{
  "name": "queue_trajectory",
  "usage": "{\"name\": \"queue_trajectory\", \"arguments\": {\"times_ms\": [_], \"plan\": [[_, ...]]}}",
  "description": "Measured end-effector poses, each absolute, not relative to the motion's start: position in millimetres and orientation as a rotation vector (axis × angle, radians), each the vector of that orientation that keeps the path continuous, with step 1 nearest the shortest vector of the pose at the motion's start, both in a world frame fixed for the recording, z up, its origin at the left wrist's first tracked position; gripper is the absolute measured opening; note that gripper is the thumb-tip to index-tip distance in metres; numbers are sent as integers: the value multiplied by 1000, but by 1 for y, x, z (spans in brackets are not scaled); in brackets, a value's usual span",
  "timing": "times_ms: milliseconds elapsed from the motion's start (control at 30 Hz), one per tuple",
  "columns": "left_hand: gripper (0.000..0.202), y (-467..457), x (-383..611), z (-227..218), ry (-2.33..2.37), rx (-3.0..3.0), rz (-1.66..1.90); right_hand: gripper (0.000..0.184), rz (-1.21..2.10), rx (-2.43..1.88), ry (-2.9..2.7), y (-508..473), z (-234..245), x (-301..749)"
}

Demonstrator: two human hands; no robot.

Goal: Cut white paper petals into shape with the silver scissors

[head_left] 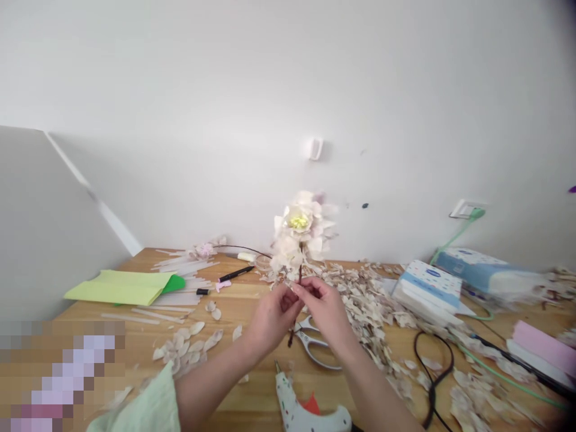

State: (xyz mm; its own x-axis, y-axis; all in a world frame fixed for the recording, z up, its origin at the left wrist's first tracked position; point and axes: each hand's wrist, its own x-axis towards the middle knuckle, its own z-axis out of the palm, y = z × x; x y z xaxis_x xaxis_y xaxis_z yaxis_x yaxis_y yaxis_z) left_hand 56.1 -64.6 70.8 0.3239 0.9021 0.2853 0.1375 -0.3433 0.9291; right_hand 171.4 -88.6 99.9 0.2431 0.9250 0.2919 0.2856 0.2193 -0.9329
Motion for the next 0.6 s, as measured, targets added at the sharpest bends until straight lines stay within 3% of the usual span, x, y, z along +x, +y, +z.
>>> {"name": "queue_trajectory", "arguments": {"times_ms": [167,400,600], "plan": [[45,-46,30,85,922,1478,1121,23,675,-1337,-1274,-85,101,185],[34,-43,28,119,836,1297,1229,22,740,-1369,-1282,-84,105,183],[29,-25,16,100,955,1278,1151,26,773,-1380,-1187,-80,105,188]]}}
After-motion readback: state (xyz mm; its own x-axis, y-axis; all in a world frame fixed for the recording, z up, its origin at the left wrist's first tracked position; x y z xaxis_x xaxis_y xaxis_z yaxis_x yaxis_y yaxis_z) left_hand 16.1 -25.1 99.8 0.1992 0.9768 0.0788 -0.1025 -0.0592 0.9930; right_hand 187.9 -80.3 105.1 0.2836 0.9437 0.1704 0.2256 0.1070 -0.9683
